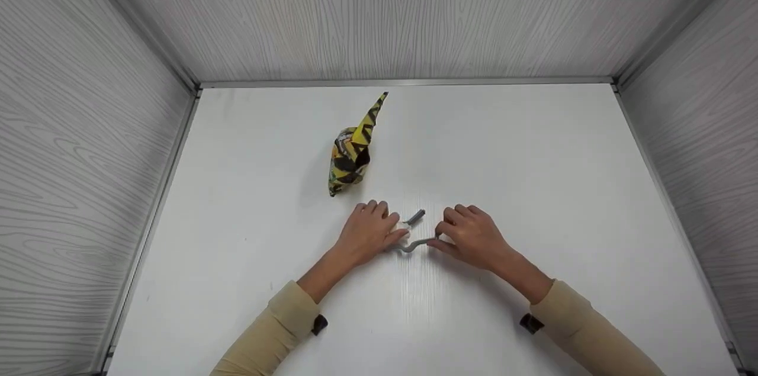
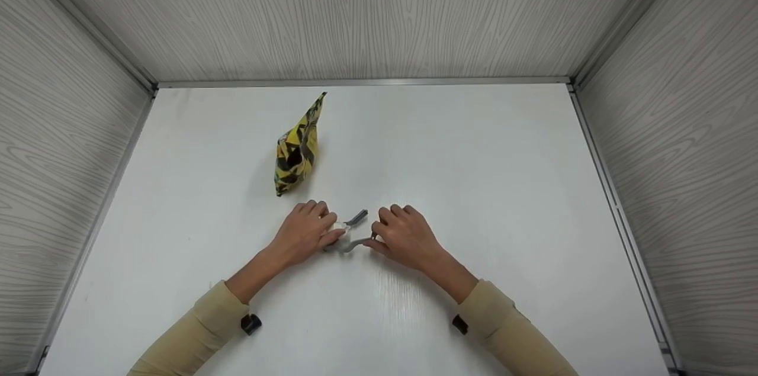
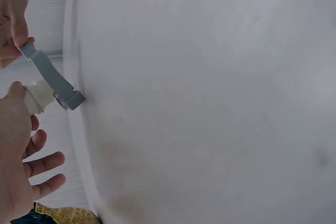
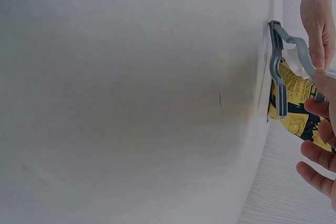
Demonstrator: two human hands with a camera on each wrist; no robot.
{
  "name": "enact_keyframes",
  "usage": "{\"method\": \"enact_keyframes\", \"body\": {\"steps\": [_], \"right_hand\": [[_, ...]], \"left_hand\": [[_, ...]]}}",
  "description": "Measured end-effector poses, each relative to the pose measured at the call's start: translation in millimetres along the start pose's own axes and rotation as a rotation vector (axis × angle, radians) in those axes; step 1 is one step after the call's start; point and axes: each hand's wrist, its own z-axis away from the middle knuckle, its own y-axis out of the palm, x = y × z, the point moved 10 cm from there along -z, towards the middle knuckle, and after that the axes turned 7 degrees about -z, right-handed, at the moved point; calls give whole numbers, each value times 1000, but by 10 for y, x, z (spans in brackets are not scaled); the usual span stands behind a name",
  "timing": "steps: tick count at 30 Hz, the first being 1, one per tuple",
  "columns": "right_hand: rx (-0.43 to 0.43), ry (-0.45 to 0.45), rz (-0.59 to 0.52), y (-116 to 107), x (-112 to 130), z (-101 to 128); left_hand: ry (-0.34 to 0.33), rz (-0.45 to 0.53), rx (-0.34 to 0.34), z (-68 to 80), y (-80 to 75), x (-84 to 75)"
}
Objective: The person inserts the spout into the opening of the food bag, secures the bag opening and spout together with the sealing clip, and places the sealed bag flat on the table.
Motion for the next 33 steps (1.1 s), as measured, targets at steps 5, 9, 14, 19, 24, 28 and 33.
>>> {"method": "enact_keyframes", "body": {"steps": [5, 9, 14, 19, 24, 28, 33], "right_hand": [[31, -1, 32, 41, -25, 31], [65, 4, 50, 79, -46, 59], [97, 13, 53, 141, -85, 96], [117, 23, 77, 190, -136, 120], [151, 28, 99, 240, -172, 144], [182, 26, 109, 283, -182, 167], [199, 30, 113, 312, -190, 175]], "left_hand": [[-6, 18, 14, 10, -11, 30], [-7, 26, 24, 26, -10, 50], [-9, 39, 20, 45, -16, 66], [-16, 48, 24, 48, -13, 77], [-16, 33, 24, 49, -6, 74], [-11, 16, -1, 60, -19, 62], [-13, 21, 1, 64, -27, 63]]}}
